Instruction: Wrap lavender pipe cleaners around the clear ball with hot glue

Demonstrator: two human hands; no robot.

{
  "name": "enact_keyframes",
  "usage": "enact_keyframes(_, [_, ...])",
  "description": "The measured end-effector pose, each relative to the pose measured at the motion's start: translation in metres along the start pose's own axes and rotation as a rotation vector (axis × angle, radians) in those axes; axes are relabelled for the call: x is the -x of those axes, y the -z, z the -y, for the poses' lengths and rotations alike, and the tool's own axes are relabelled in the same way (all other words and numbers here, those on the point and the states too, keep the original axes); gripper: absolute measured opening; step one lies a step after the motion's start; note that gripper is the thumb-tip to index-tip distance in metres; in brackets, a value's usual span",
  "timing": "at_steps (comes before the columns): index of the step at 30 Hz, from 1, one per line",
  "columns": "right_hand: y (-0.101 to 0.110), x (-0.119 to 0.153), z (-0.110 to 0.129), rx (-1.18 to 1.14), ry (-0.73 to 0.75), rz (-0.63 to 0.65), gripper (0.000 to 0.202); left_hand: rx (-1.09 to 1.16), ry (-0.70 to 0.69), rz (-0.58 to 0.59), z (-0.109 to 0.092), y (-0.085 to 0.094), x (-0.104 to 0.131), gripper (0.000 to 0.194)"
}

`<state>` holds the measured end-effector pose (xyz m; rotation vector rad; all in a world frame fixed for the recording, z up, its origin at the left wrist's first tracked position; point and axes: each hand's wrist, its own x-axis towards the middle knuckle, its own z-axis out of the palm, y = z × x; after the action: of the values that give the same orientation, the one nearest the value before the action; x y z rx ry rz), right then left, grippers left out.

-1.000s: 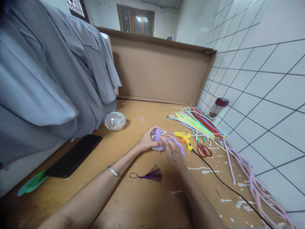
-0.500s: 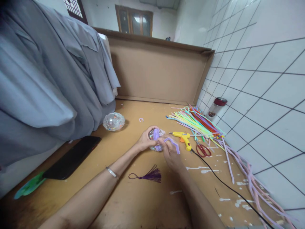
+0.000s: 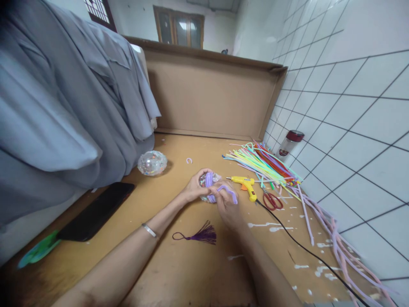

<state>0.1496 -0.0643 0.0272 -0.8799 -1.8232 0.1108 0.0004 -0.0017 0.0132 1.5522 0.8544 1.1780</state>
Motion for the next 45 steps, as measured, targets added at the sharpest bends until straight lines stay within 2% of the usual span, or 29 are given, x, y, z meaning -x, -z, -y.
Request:
enact_keyframes(20, [-0.003,0.001,-0.001,-0.066,-0.054,0.002,0.023,-0.03,-0.021,0.022,0.009,0.003,-0.003,0.064])
enact_keyframes(27, [-0.003,0.002,-0.003,-0.06,-0.071,-0.003,0.022,-0.011,-0.064,0.015,0.017,0.005,-0.005,0.078])
enact_keyframes(32, [-0.005,0.002,-0.004,-0.039,-0.066,0.006,0.023,-0.005,-0.04,0.02,0.013,0.006,-0.004,0.07])
enact_keyframes(35, [-0.005,0.001,-0.005,-0.026,-0.04,0.013,0.023,-0.004,-0.018,0.013,0.011,0.005,-0.002,0.072])
enact_keyframes(40, [-0.003,0.001,-0.005,-0.004,-0.051,0.021,0.023,-0.048,-0.156,-0.06,0.009,0.002,-0.001,0.066])
enact_keyframes(45, [-0.003,0.002,-0.006,-0.006,-0.065,0.036,0.023,-0.072,-0.182,-0.034,0.007,0.003,0.0,0.062])
